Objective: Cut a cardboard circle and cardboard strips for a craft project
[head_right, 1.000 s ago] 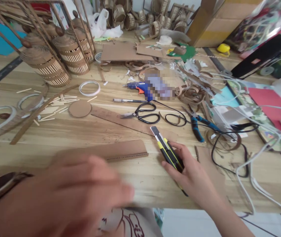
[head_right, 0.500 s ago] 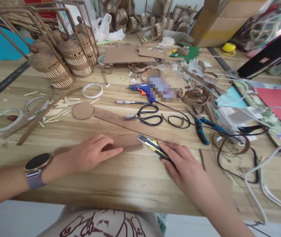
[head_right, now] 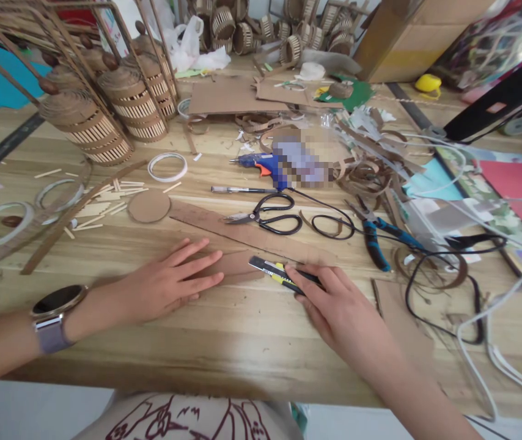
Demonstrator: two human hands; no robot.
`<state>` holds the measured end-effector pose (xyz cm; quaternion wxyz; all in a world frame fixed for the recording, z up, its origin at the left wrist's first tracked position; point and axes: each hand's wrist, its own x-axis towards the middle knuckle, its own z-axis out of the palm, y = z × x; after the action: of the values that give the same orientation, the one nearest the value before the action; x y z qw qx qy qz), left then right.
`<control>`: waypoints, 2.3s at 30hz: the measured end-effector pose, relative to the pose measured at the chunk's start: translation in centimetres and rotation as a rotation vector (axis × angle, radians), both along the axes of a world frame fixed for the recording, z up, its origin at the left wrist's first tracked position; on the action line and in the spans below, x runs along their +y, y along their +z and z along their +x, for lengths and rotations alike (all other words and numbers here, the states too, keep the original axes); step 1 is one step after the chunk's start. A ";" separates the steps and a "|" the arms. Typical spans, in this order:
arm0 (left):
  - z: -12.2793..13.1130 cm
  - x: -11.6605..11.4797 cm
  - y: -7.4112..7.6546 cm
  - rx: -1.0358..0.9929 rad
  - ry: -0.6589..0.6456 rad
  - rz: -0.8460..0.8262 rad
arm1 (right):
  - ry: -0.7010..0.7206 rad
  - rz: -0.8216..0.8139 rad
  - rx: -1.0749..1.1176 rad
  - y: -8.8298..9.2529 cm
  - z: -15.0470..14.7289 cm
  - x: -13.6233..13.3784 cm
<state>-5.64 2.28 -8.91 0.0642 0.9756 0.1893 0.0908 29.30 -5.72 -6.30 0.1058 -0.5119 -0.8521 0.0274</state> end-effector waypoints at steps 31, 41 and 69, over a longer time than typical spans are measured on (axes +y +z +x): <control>-0.5 -0.4 0.8 0.047 0.008 -0.048 | 0.087 0.033 -0.063 0.1 1.3 0.7; -0.5 -0.4 0.9 0.095 0.001 -0.074 | 0.074 -0.017 -0.031 -0.1 1.6 -0.6; -0.1 -4.0 1.1 0.000 0.145 0.045 | 0.031 0.041 -0.004 -0.5 -2.0 1.4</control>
<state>-5.77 -1.70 -7.83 0.0356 0.9606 0.2573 0.0991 27.33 -4.34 -6.79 0.1141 -0.4964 -0.8605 0.0105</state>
